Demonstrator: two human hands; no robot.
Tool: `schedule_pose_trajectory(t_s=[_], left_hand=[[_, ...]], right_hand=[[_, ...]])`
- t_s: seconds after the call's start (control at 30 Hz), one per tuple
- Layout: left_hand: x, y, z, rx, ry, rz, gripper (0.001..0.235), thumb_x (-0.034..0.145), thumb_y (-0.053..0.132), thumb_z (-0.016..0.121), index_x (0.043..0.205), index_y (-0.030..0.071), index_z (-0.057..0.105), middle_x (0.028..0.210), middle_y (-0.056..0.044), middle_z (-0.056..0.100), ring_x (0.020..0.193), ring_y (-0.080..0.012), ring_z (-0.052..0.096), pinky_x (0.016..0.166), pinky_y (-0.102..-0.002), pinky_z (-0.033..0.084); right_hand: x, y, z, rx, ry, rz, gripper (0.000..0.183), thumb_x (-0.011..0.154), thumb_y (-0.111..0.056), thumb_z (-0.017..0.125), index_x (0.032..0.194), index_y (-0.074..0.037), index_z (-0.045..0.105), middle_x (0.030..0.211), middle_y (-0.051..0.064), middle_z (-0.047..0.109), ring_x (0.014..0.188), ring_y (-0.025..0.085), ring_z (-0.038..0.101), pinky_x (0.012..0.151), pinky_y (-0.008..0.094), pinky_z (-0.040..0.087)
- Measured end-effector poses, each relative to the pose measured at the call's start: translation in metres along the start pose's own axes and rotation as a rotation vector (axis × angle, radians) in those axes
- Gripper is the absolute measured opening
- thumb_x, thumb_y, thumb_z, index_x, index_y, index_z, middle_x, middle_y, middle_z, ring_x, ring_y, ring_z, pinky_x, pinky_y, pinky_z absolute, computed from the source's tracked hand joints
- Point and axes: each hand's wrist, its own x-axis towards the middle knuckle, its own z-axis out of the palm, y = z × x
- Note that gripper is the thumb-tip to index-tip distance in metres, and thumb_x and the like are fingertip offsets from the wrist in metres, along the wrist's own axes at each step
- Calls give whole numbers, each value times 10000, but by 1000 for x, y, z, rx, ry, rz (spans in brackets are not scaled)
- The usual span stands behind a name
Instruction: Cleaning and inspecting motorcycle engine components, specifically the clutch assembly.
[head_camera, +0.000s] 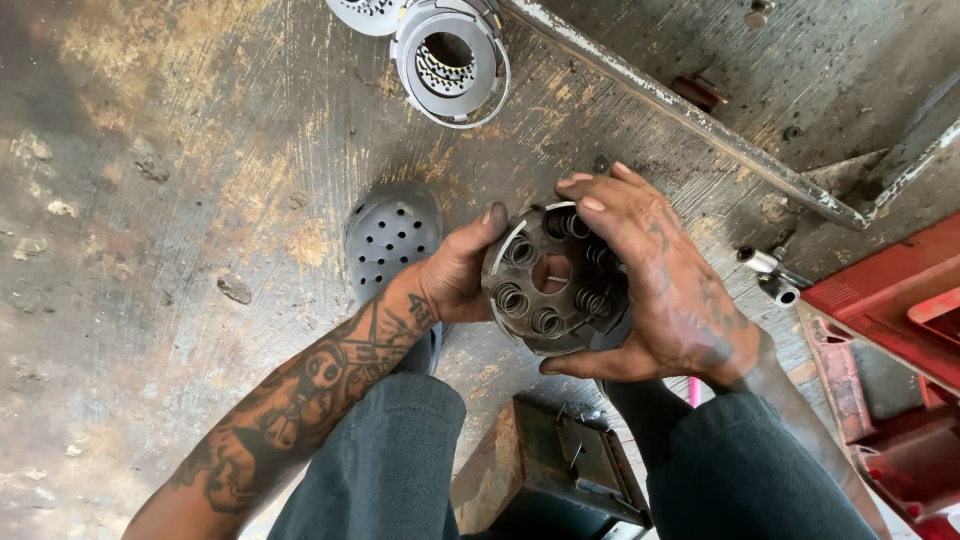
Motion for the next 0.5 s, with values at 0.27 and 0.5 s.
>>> schedule_pose_trajectory(t_s=[0.27,0.5], left_hand=[[-4,5,0,47,-39,24,869,915,603,686,1446,-64,518,1234,-242,699,1131,-347,689,999,-533,558],[-7,11,13,165,-66,79,1020,833,686,659,1518,-33,425,1280,-243,610,1112,-368,648,905,-512,581]], right_hand=[[-12,5,4,138,212,-70,1143,656,-740,859,1508,-173,351,1546,145,359,1507,347,373,1340,649,391],[-25,0,-3,-158,264,-50,820,670,-787,751,1107,-97,678,1335,230,515,1327,388,457,1173,654,415]])
